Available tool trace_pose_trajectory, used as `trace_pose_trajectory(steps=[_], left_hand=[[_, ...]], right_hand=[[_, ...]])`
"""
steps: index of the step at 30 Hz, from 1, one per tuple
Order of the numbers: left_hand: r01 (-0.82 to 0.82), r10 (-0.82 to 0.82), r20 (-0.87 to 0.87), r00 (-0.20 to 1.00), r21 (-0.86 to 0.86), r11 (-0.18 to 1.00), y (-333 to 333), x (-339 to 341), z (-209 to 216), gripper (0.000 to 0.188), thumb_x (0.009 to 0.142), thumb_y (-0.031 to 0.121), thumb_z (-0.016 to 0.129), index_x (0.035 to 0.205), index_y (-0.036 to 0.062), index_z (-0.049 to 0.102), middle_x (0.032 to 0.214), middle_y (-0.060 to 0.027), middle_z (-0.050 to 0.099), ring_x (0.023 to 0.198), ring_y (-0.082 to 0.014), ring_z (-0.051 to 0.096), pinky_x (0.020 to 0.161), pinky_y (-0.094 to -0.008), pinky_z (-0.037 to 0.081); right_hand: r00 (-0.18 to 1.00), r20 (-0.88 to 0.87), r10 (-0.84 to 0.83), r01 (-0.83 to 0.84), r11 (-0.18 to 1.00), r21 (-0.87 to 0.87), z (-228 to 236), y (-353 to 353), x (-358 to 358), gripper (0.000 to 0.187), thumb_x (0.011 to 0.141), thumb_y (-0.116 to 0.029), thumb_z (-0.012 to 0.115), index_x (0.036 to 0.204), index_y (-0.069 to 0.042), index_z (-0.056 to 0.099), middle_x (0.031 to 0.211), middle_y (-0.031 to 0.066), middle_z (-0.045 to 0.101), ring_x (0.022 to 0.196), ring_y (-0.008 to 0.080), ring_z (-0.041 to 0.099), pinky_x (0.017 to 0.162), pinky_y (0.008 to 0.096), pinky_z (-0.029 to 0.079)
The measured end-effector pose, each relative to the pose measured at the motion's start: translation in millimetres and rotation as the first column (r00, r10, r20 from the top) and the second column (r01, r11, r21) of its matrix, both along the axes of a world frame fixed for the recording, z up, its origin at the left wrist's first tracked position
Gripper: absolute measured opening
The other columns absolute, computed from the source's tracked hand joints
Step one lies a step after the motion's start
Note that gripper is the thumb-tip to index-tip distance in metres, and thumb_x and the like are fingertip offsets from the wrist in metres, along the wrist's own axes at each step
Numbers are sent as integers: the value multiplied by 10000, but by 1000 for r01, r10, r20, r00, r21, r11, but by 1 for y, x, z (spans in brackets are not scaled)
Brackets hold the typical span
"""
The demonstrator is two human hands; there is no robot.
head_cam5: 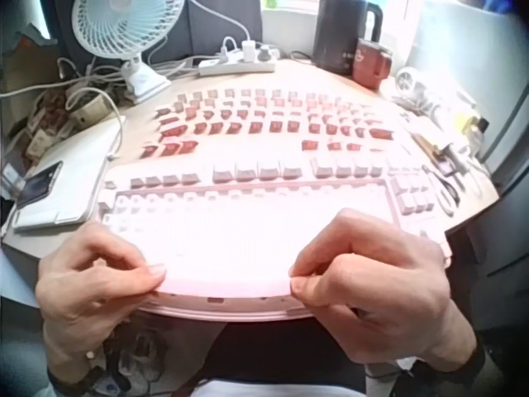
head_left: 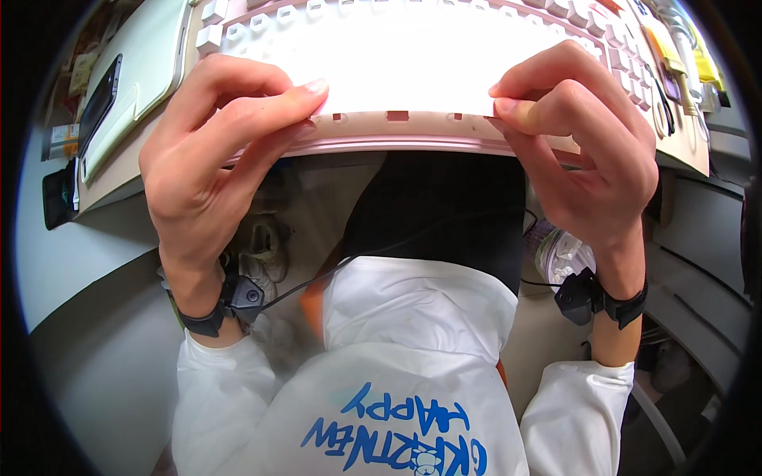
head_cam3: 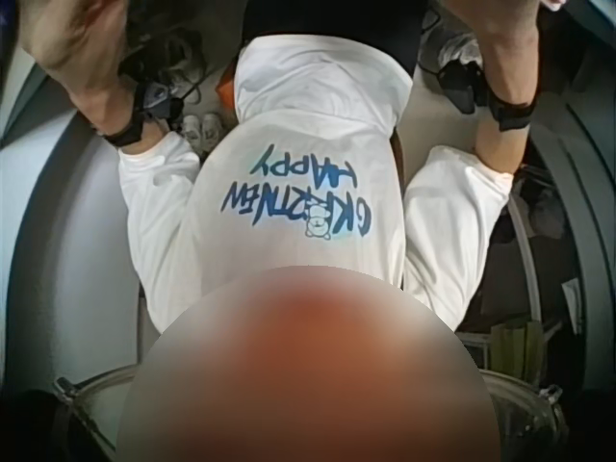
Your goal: Assembling a mechanical keyboard by installing stabilizers and keycaps.
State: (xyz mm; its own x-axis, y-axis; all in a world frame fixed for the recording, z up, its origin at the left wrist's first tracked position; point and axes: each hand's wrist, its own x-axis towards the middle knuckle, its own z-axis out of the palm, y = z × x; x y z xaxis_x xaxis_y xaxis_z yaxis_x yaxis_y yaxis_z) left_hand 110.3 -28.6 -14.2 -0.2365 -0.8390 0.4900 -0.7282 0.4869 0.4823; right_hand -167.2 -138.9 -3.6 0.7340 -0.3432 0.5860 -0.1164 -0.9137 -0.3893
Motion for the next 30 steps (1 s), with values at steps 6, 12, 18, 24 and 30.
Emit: trace_pose_trajectory(steps=[6, 12, 18, 24, 30], left_hand=[[8, -7, 40, 999, -16, 1000, 4, 2, 2, 274, 813, -97, 751, 1072, -10, 765, 1031, -118, 677, 923, -198, 655, 744, -283, 540], [21, -21, 51, 998, 0, 1000, 1, 2, 3, 273, 821, -91, 748, 1081, -7, 763, 1038, -122, 680, 924, -201, 656, 749, -278, 542], [11, -11, 56, 998, 9, 1000, 2, 3, 2, 284, 816, -96, 752, 1086, -8, 762, 1047, -120, 675, 929, -204, 656, 754, -283, 545], [16, -17, 13, 1000, 60, 998, -1, 4, 9, 381, 782, -147, 736, 1122, 19, 777, 1021, -95, 665, 918, -190, 662, 754, -285, 539], [-3, 7, -53, 999, 69, 998, -1, 0, 6, 387, 787, -148, 727, 1120, 39, 791, 1022, -89, 665, 889, -175, 660, 740, -267, 527]], right_hand=[[1000, -4, 16, -16, 999, -36, -1, 0, 1, 189, 750, 154, 758, 832, 20, 652, 865, 161, 680, 707, 203, 647, 588, 264, 502], [1000, -11, -1, 1, 1000, -23, 0, 3, 1, 177, 748, 157, 752, 824, 31, 654, 862, 166, 675, 700, 201, 632, 578, 265, 481], [1000, -20, -5, 4, 1000, -20, -1, 4, 3, 182, 737, 163, 748, 843, 44, 660, 873, 166, 669, 718, 210, 635, 592, 271, 484], [998, -53, -23, 22, 1000, -7, -1, 3, -3, 195, 781, 192, 726, 884, 55, 632, 931, 181, 666, 793, 239, 648, 666, 291, 515], [995, -93, -46, 46, 999, 2, -4, 3, -7, 173, 842, 173, 714, 912, 51, 614, 982, 183, 670, 844, 239, 654, 734, 313, 542]])
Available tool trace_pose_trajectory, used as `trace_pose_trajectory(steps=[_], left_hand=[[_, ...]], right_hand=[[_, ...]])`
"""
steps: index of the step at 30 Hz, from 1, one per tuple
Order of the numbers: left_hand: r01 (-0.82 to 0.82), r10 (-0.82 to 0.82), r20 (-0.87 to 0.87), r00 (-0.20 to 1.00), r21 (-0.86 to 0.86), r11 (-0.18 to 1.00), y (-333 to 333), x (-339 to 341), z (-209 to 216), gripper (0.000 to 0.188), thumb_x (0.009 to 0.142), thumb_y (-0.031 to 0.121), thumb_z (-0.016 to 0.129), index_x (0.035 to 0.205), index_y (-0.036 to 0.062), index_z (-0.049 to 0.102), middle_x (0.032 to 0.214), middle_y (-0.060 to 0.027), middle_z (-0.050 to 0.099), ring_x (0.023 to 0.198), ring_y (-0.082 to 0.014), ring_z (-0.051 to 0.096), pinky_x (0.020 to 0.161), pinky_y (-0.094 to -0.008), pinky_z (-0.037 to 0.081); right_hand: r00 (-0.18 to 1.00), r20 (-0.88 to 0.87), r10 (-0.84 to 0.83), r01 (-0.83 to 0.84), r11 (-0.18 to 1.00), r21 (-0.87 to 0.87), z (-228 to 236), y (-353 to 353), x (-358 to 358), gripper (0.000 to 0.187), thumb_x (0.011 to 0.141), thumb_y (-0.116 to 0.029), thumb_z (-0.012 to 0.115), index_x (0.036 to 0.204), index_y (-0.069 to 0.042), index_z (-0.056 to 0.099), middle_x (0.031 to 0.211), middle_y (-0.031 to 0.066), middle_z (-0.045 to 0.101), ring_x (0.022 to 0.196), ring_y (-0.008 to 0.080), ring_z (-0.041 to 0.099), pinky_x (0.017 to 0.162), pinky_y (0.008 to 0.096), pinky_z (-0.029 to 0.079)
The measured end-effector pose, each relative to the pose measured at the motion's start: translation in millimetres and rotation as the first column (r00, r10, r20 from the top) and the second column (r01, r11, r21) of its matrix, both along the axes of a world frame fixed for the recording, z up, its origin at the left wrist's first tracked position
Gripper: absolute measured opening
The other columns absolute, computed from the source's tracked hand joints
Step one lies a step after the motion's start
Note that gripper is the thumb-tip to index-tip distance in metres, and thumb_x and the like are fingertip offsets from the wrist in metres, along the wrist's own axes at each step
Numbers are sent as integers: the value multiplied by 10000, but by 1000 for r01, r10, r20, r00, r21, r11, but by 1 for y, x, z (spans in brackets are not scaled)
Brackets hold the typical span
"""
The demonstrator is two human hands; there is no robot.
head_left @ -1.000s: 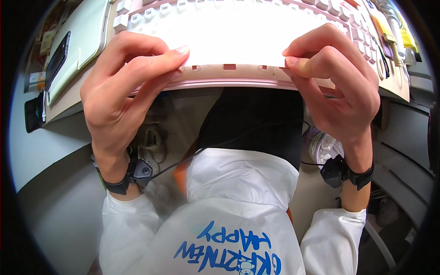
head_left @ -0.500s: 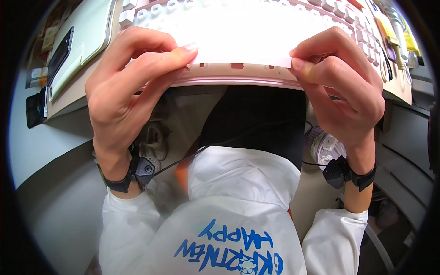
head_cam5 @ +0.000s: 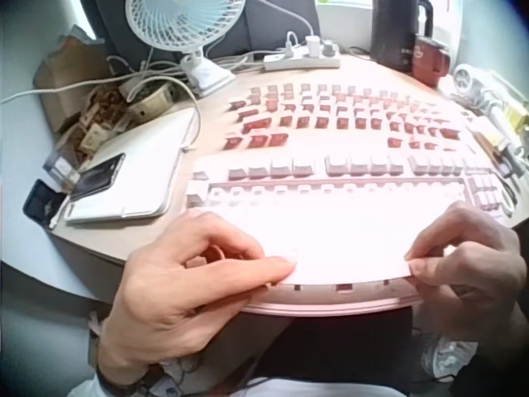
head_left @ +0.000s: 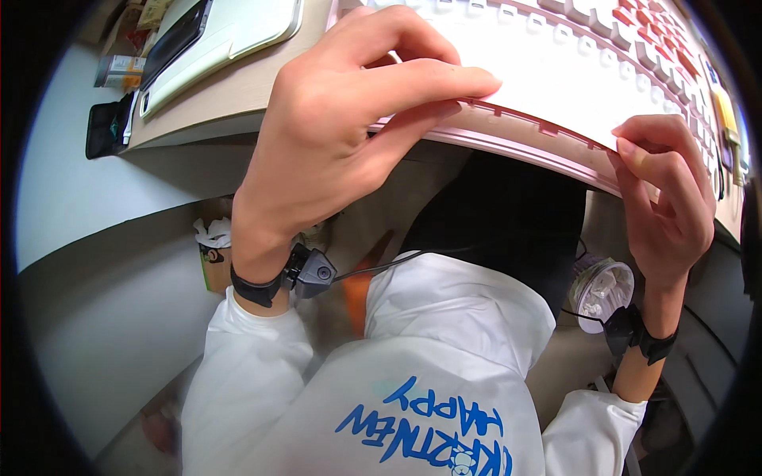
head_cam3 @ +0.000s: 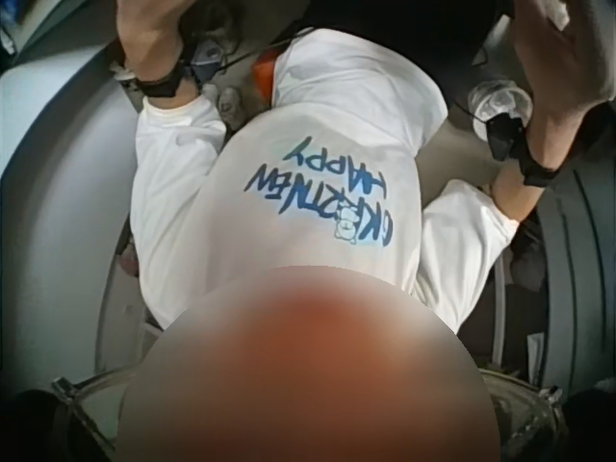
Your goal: Assembling a mechanical keyboard by installing stabilizers and keycaps.
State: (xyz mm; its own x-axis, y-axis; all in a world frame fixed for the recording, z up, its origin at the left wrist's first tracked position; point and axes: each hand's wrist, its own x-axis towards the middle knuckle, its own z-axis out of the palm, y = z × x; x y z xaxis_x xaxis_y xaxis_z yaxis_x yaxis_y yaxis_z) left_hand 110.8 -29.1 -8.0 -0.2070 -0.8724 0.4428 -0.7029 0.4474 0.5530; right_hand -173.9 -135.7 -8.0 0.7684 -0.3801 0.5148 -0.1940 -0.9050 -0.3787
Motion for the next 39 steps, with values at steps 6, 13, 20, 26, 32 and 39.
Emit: trace_pose_trajectory(steps=[6, 13, 20, 26, 32, 39], left_hand=[[8, -8, 2, 1000, -38, 999, -2, 1, -2, 397, 777, -143, 730, 1119, 48, 794, 1011, -86, 660, 864, -167, 652, 724, -260, 520], [49, -43, 53, 998, -121, 991, -4, 3, -4, 408, 750, -131, 734, 1112, 47, 797, 990, -75, 658, 843, -171, 645, 708, -264, 515], [64, -70, -102, 992, -61, 996, -5, 4, 0, 335, 805, -57, 784, 1125, 40, 790, 956, -93, 643, 795, -170, 628, 655, -263, 505], [72, -69, -154, 986, 11, 997, -5, 5, -3, 339, 814, -23, 809, 1147, 36, 784, 957, -97, 661, 768, -167, 635, 655, -262, 514], [27, -28, -217, 976, -4, 1000, -4, 1, -6, 324, 806, -25, 816, 1125, 23, 786, 929, -107, 683, 762, -172, 659, 639, -267, 526], [23, -25, -36, 999, -54, 998, -1, -1, -2, 363, 780, -114, 745, 1104, 40, 796, 991, -85, 691, 889, -182, 683, 739, -258, 543]], right_hand=[[999, 29, 22, -20, 997, -73, 1, -1, 6, 182, 791, 147, 746, 886, 22, 654, 929, 179, 685, 777, 242, 680, 649, 303, 544], [1000, 6, 26, -25, 992, -127, 1, 0, 5, 179, 779, 150, 753, 877, 38, 655, 936, 190, 685, 782, 259, 675, 670, 316, 555], [1000, -8, 12, -13, 988, -152, 2, 2, 4, 179, 784, 151, 754, 883, 38, 658, 942, 194, 691, 797, 262, 682, 678, 310, 556], [1000, 21, -6, 9, 989, -145, 0, 3, 3, 204, 786, 157, 754, 915, 27, 662, 942, 185, 698, 802, 258, 692, 679, 307, 563], [999, 39, -10, 14, 992, -122, -2, 3, 1, 201, 787, 155, 757, 909, 27, 661, 936, 182, 700, 811, 255, 700, 687, 307, 567], [998, 50, -29, 35, 993, -112, -2, 4, 1, 187, 799, 153, 748, 907, 28, 660, 944, 183, 705, 815, 255, 699, 705, 311, 562]])
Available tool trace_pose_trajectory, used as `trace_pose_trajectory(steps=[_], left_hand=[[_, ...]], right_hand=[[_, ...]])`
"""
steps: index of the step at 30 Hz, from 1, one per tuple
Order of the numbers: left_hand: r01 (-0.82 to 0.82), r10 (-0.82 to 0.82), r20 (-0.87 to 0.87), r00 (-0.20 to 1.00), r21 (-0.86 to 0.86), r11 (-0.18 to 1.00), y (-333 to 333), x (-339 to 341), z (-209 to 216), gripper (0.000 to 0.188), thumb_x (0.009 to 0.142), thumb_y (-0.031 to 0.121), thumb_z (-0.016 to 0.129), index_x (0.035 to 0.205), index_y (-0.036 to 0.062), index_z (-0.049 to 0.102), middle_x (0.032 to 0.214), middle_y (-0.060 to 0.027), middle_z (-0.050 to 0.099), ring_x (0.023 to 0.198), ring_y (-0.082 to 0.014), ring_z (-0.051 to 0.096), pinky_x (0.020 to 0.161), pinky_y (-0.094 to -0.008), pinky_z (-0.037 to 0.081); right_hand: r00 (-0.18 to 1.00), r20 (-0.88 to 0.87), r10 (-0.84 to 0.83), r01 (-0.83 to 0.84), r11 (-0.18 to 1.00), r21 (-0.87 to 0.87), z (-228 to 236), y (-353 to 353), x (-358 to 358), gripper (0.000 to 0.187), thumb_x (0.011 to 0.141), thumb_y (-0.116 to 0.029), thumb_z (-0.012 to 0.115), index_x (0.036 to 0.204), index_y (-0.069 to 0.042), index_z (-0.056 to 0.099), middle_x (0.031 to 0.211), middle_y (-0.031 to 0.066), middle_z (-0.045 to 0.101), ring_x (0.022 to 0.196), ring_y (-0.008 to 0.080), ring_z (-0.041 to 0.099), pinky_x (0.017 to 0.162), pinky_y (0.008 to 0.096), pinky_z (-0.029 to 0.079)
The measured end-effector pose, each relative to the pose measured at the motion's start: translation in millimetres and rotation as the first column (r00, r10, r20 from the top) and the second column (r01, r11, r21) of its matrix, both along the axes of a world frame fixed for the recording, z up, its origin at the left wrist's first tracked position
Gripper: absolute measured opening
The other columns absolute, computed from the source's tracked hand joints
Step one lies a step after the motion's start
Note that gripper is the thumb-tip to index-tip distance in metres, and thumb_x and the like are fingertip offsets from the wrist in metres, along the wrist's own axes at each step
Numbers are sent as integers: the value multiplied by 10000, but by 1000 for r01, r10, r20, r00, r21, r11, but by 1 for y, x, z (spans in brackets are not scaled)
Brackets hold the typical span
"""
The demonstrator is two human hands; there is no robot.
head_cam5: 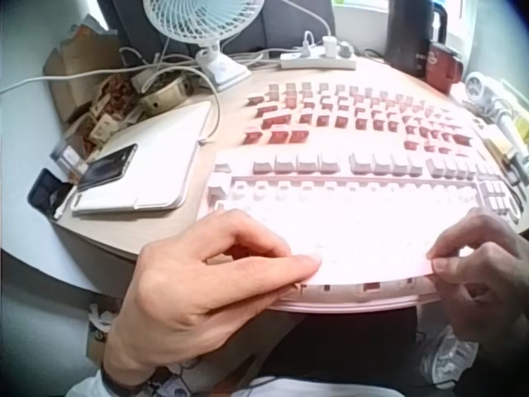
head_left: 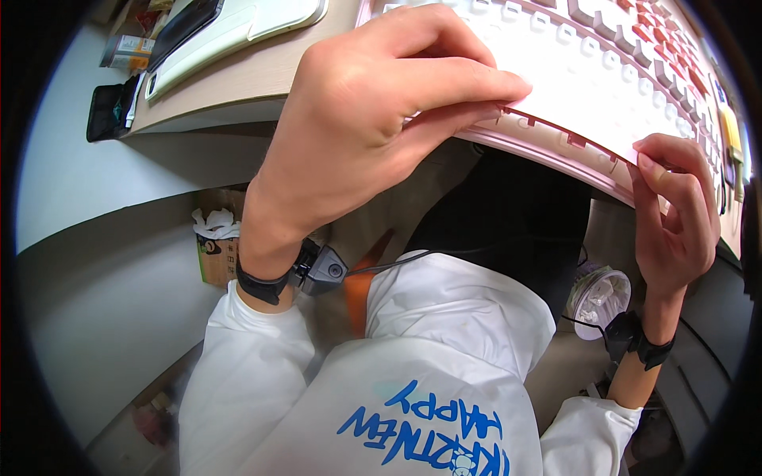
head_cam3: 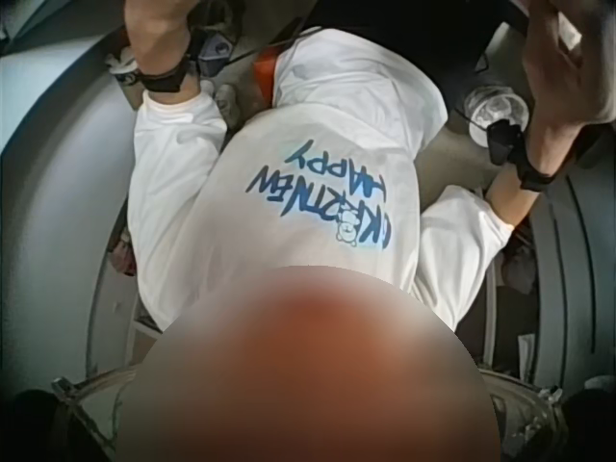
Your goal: Assembling a mechanical keyboard by installing stabilizers and keycaps.
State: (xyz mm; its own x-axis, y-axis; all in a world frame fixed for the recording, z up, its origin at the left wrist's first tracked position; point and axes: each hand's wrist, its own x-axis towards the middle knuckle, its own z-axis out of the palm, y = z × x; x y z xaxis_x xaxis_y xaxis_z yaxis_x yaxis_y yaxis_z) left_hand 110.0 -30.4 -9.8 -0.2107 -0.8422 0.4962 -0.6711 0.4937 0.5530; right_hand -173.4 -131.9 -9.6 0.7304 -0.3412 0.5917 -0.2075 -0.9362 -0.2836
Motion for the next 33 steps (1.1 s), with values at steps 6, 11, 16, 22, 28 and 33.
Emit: trace_pose_trajectory(steps=[6, 11, 16, 22, 28, 33], left_hand=[[32, -34, -157, 987, -18, 999, -4, 1, -2, 310, 803, -33, 816, 1109, 1, 780, 929, -115, 683, 768, -187, 679, 645, -269, 546], [-29, 32, -127, 991, 24, 999, 0, -2, 1, 343, 762, 46, 849, 1100, 35, 792, 940, -76, 687, 802, -185, 651, 689, -287, 524], [21, -21, -54, 998, -10, 1000, 2, -2, 2, 400, 764, -115, 778, 1137, 27, 771, 1017, -94, 698, 904, -182, 697, 708, -254, 546], [8, -6, -189, 982, 13, 1000, 6, -1, 5, 436, 758, -112, 799, 1177, -5, 739, 1066, -117, 708, 881, -164, 691, 662, -253, 524], [-66, 77, -279, 957, 49, 997, 15, -8, 13, 391, 748, 121, 897, 1070, -48, 753, 963, -146, 761, 838, -181, 697, 684, -258, 533], [-96, 126, -319, 939, 110, 989, 16, -8, 17, 500, 702, 295, 915, 1019, -58, 758, 908, -139, 764, 795, -201, 707, 710, -291, 536]], right_hand=[[1000, -2, 0, 0, 1000, 26, 0, -1, -1, 187, 802, 156, 747, 905, 28, 658, 946, 185, 707, 819, 254, 699, 703, 309, 560], [1000, 12, -5, 5, 998, 62, 1, 1, -3, 178, 819, 155, 741, 919, 35, 656, 948, 192, 707, 830, 243, 697, 704, 309, 558], [997, 75, 27, -41, 980, 194, -1, -1, -2, 173, 850, 153, 717, 982, 55, 662, 976, 189, 709, 882, 220, 686, 722, 298, 542], [997, 75, 10, -40, 907, 418, 9, 0, -3, 220, 861, 183, 647, 1041, 59, 668, 1011, 175, 703, 931, 204, 653, 772, 289, 497], [985, 159, -65, -49, 780, 624, 19, 9, 0, 176, 900, 129, 574, 1055, 90, 646, 966, 180, 682, 923, 220, 638, 831, 321, 477], [989, 131, -70, -24, 796, 604, 21, 9, -1, 221, 917, -55, 610, 1063, 108, 640, 939, 195, 679, 847, 221, 615, 790, 323, 461]])
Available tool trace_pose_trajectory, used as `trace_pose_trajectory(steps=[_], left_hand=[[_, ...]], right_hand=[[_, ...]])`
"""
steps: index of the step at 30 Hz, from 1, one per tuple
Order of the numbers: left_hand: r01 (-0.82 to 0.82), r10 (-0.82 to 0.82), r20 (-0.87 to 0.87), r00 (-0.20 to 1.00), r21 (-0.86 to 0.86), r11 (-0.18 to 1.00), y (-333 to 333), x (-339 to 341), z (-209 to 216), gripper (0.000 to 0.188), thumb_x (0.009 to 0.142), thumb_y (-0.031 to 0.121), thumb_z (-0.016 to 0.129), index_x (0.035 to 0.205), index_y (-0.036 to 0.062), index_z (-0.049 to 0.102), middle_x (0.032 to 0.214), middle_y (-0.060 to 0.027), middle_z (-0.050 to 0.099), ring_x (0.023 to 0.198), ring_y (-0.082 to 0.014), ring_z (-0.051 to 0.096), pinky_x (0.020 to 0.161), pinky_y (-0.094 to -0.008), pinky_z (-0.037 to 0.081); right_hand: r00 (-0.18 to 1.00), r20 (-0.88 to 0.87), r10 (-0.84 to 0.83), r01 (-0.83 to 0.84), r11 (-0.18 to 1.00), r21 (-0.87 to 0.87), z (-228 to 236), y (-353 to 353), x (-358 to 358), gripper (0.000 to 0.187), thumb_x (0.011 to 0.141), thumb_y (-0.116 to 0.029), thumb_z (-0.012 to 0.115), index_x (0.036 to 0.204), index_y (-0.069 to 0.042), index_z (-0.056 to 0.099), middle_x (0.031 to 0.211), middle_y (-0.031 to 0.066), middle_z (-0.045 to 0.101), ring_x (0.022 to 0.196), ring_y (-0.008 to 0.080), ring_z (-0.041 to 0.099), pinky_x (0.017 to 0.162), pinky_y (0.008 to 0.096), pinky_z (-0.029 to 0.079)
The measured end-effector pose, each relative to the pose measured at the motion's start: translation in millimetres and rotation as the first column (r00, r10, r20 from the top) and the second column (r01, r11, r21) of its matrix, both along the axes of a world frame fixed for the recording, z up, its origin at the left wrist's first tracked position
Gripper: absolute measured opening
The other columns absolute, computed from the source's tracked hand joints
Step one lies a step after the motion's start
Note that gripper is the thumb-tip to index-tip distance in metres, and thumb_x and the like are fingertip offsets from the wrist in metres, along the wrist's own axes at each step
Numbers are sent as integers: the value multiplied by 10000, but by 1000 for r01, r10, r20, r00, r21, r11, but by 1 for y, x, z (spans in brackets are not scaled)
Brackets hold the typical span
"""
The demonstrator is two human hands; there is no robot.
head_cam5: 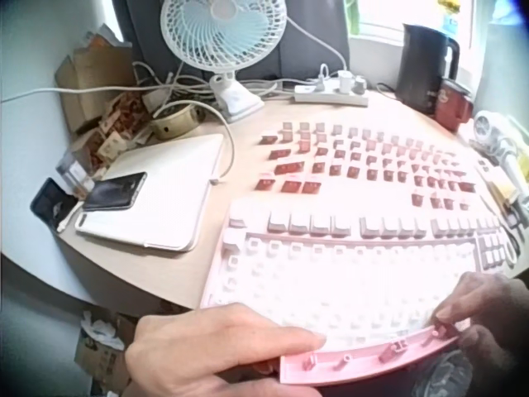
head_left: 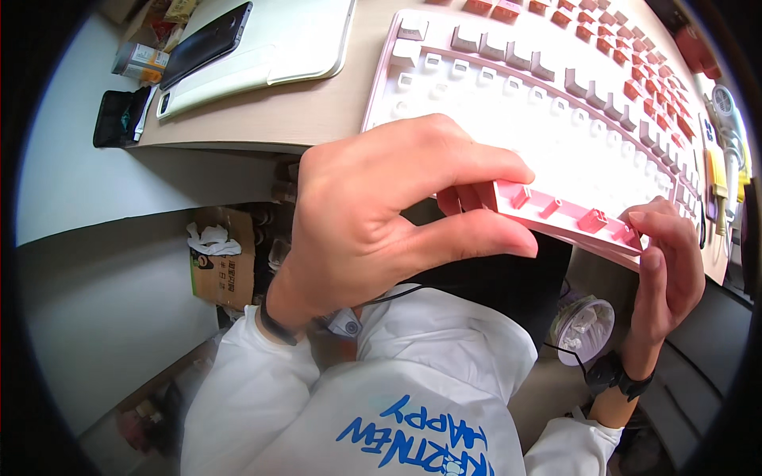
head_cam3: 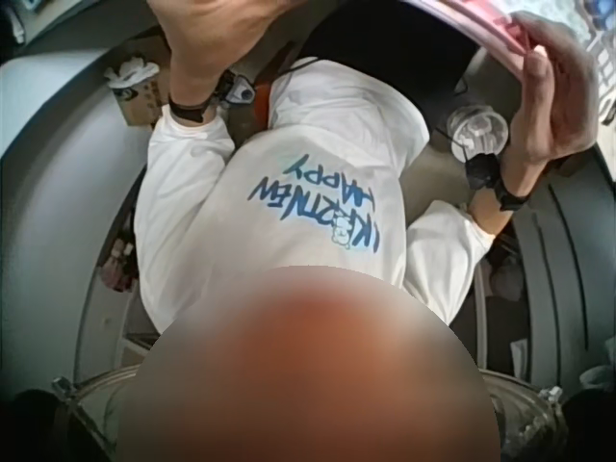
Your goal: Assembling a mechanical keyboard by installing stabilizers and keycaps.
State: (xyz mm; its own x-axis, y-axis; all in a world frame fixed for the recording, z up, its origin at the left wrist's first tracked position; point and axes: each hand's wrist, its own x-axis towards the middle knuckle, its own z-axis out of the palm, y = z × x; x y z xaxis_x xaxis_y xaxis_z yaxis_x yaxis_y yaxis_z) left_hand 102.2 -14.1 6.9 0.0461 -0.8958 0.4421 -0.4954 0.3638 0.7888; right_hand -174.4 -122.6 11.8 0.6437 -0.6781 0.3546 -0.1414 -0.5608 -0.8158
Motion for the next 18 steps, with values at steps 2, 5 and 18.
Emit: trace_pose_trajectory(steps=[2, 5, 18], left_hand=[[10, -10, -7, 1000, 6, 1000, -1, 1, 1, 500, 704, 303, 912, 1014, -58, 760, 901, -139, 764, 793, -206, 707, 713, -293, 536], [-2, 3, 60, 998, -12, 1000, 0, 2, 3, 509, 704, 332, 906, 996, -60, 765, 889, -136, 766, 778, -215, 706, 709, -297, 536], [-8, 7, 19, 1000, 71, 997, -2, 3, 3, 583, 707, 399, 895, 1001, -84, 753, 897, -141, 752, 778, -200, 680, 711, -281, 515]], right_hand=[[1000, 6, 15, -14, 999, -29, -2, -2, 2, 229, 912, -61, 618, 1061, 111, 639, 926, 197, 676, 828, 224, 612, 776, 327, 461], [999, 18, 28, -27, 998, -56, -3, -3, 4, 245, 903, -70, 633, 1060, 118, 636, 899, 201, 673, 794, 227, 607, 751, 332, 459], [991, 21, 135, -132, 987, -96, 0, -10, 0, 245, 881, -16, 668, 1081, 122, 633, 900, 218, 693, 778, 232, 623, 715, 321, 480]])
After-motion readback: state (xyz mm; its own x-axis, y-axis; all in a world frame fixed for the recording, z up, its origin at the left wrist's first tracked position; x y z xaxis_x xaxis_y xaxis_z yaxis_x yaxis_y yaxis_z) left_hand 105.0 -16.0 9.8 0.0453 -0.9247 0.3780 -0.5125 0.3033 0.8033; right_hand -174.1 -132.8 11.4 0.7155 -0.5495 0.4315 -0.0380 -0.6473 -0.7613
